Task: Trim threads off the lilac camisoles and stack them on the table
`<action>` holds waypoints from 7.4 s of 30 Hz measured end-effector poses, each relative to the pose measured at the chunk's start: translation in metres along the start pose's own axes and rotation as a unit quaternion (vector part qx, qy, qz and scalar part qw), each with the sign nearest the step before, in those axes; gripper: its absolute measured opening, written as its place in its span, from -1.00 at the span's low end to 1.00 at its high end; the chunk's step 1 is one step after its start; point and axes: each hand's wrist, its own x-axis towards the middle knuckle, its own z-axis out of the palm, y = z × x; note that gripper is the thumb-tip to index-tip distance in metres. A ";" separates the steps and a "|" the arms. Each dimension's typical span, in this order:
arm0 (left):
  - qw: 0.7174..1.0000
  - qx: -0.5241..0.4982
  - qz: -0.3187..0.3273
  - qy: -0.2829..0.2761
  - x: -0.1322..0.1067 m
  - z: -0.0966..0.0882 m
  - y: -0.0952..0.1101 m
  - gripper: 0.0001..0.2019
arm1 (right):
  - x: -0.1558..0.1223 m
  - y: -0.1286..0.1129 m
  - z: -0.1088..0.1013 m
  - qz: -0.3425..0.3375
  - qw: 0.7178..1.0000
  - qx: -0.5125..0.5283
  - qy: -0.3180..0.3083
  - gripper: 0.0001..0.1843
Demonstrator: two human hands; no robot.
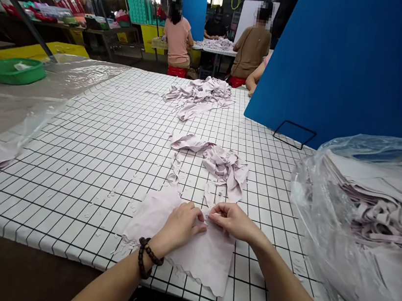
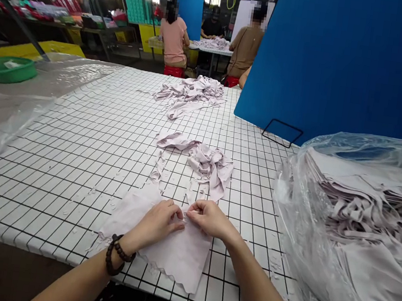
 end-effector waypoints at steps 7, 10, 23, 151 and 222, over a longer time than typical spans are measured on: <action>1.000 -0.003 -0.026 -0.008 0.002 0.002 -0.001 -0.78 | 0.002 -0.003 0.016 -0.033 0.996 -0.078 0.036 -0.79; 1.000 0.004 -0.024 -0.002 0.002 0.003 -0.002 -0.77 | 0.002 -0.003 0.018 -0.025 0.996 -0.077 0.023 -0.80; 0.999 0.018 -0.026 -0.006 0.003 0.003 -0.002 -0.75 | -0.001 -0.007 0.020 -0.042 0.989 -0.141 0.016 -0.84; 0.660 -0.735 -0.046 0.148 -0.019 -0.046 -0.052 -0.73 | 0.089 -0.088 0.033 -0.122 0.987 -0.055 -0.084 -0.73; 0.793 -0.540 -0.170 0.227 -0.014 -0.028 -0.062 -0.64 | 0.163 -0.048 0.025 -0.178 0.967 -0.088 0.162 -0.82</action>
